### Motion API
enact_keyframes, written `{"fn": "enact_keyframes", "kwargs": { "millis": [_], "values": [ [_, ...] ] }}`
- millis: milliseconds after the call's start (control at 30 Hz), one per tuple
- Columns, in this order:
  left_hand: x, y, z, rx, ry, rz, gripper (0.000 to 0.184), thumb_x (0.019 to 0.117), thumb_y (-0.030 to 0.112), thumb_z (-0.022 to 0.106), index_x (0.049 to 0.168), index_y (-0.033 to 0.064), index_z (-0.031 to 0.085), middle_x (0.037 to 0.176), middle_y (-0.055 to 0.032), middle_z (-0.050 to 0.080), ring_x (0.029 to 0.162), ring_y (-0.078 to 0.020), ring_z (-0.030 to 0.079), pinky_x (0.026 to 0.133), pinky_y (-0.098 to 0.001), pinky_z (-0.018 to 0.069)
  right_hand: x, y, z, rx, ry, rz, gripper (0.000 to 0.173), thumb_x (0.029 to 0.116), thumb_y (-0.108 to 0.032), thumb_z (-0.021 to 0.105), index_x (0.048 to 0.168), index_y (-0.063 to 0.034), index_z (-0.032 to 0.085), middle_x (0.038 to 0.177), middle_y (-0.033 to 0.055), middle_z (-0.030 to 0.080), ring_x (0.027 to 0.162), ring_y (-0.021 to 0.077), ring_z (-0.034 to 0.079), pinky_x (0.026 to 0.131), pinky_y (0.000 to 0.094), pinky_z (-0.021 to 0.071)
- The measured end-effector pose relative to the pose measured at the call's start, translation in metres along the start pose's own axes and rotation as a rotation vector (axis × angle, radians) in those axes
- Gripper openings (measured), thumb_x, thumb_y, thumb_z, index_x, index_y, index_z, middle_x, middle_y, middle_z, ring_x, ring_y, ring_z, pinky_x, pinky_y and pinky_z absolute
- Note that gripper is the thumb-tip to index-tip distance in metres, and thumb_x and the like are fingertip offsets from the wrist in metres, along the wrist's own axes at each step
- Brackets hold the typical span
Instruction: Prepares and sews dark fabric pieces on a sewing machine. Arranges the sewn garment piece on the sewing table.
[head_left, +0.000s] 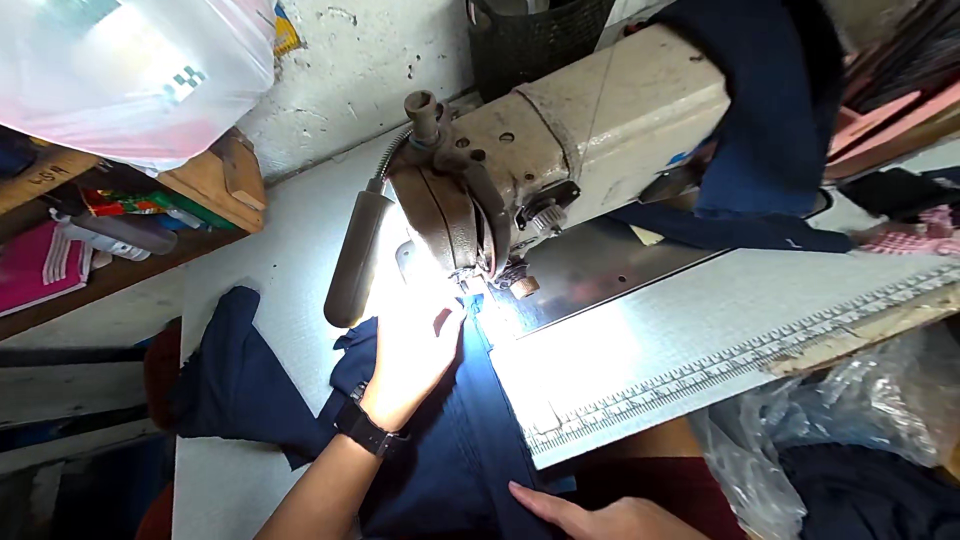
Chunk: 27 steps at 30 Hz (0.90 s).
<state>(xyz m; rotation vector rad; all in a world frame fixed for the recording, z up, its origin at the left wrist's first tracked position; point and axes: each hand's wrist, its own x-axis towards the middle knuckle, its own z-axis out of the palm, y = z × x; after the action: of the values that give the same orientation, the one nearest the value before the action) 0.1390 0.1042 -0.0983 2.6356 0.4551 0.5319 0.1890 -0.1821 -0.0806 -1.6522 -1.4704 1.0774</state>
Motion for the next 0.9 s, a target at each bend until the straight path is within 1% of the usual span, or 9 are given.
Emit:
{"fn": "enact_keyframes", "kwargs": {
  "millis": [100, 167, 233, 300, 367, 433, 567, 667, 900],
  "values": [
    [-0.007, 0.003, 0.002, 0.126, 0.048, 0.089, 0.020, 0.0985, 0.028, 0.061, 0.098, 0.0178, 0.079, 0.099, -0.0026, 0.069, 0.100, -0.0195, 0.064, 0.088, -0.0428, 0.0513, 0.022, 0.001, -0.024, -0.217, 0.284, -0.065, 0.029, 0.1043, -0.026, 0.056, 0.124, -0.0142, 0.073, 0.085, 0.0041, 0.074, 0.070, 0.0186, 0.070, 0.061, 0.0417, 0.0583],
    [-0.014, 0.007, 0.000, 0.195, 0.025, 0.114, 0.026, 0.1001, 0.033, 0.057, 0.106, 0.0192, 0.078, 0.112, -0.0034, 0.070, 0.110, -0.0216, 0.064, 0.095, -0.0484, 0.0480, 0.060, 0.017, -0.042, -0.476, 0.554, -0.167, 0.021, 0.0972, -0.023, 0.054, 0.103, -0.0182, 0.074, 0.084, 0.0011, 0.064, 0.068, 0.0151, 0.064, 0.053, 0.0330, 0.0532],
    [-0.024, 0.011, -0.001, 0.244, -0.029, 0.111, 0.038, 0.1013, 0.042, 0.052, 0.120, 0.0181, 0.075, 0.124, -0.0074, 0.068, 0.121, -0.0281, 0.061, 0.103, -0.0594, 0.0422, 0.094, 0.029, -0.063, -0.647, 0.554, -0.183, 0.024, 0.0939, -0.019, 0.057, 0.108, -0.0173, 0.076, 0.108, 0.0099, 0.071, 0.091, 0.0263, 0.071, 0.068, 0.0422, 0.0590],
    [-0.031, 0.013, -0.001, 0.257, -0.060, 0.106, 0.045, 0.1020, 0.048, 0.049, 0.129, 0.0178, 0.070, 0.132, -0.0106, 0.065, 0.129, -0.0323, 0.057, 0.110, -0.0658, 0.0362, 0.116, 0.041, -0.074, -0.774, 0.479, -0.177, 0.030, 0.0914, -0.013, 0.061, 0.117, -0.0191, 0.075, 0.116, 0.0120, 0.072, 0.104, 0.0328, 0.070, 0.078, 0.0490, 0.0594],
    [-0.034, 0.011, 0.002, 0.234, -0.061, 0.104, 0.050, 0.1025, 0.050, 0.049, 0.135, 0.0170, 0.068, 0.133, -0.0113, 0.064, 0.132, -0.0318, 0.055, 0.114, -0.0668, 0.0317, 0.126, 0.052, -0.081, -0.835, 0.464, -0.209, 0.033, 0.0904, -0.009, 0.064, 0.119, -0.0201, 0.075, 0.113, 0.0129, 0.072, 0.102, 0.0362, 0.070, 0.070, 0.0500, 0.0589],
    [-0.031, 0.008, 0.004, 0.220, -0.052, 0.117, 0.051, 0.1027, 0.049, 0.048, 0.135, 0.0148, 0.067, 0.134, -0.0121, 0.064, 0.133, -0.0317, 0.054, 0.115, -0.0669, 0.0298, 0.130, 0.058, -0.091, -0.796, 0.482, -0.212, 0.033, 0.0890, -0.010, 0.069, 0.119, -0.0216, 0.076, 0.117, 0.0118, 0.073, 0.105, 0.0351, 0.070, 0.074, 0.0507, 0.0595],
    [-0.022, 0.006, 0.007, 0.221, -0.053, 0.135, 0.051, 0.1030, 0.049, 0.048, 0.135, 0.0138, 0.067, 0.136, -0.0127, 0.063, 0.134, -0.0318, 0.053, 0.116, -0.0657, 0.0282, 0.140, 0.048, -0.103, -0.593, 0.610, -0.069, 0.008, 0.0870, -0.005, 0.075, 0.095, -0.0044, 0.076, 0.099, 0.0142, 0.072, 0.084, 0.0319, 0.071, 0.070, 0.0531, 0.0579],
    [-0.020, 0.005, 0.008, 0.219, -0.055, 0.134, 0.053, 0.1027, 0.050, 0.047, 0.135, 0.0137, 0.067, 0.137, -0.0129, 0.063, 0.135, -0.0320, 0.053, 0.116, -0.0659, 0.0275, 0.148, 0.029, -0.110, -0.551, 0.568, 0.117, 0.004, 0.0879, 0.001, 0.073, 0.092, 0.0012, 0.073, 0.098, 0.0194, 0.070, 0.086, 0.0380, 0.070, 0.070, 0.0572, 0.0551],
    [-0.015, 0.004, 0.008, 0.216, -0.054, 0.094, 0.053, 0.1027, 0.051, 0.047, 0.135, 0.0137, 0.067, 0.139, -0.0126, 0.061, 0.137, -0.0311, 0.051, 0.116, -0.0665, 0.0286, 0.162, 0.048, -0.109, -0.562, 0.593, 0.121, 0.019, 0.0906, -0.020, 0.078, 0.085, -0.0035, 0.073, 0.085, 0.0142, 0.070, 0.077, 0.0322, 0.069, 0.063, 0.0530, 0.0541]
  ]
}}
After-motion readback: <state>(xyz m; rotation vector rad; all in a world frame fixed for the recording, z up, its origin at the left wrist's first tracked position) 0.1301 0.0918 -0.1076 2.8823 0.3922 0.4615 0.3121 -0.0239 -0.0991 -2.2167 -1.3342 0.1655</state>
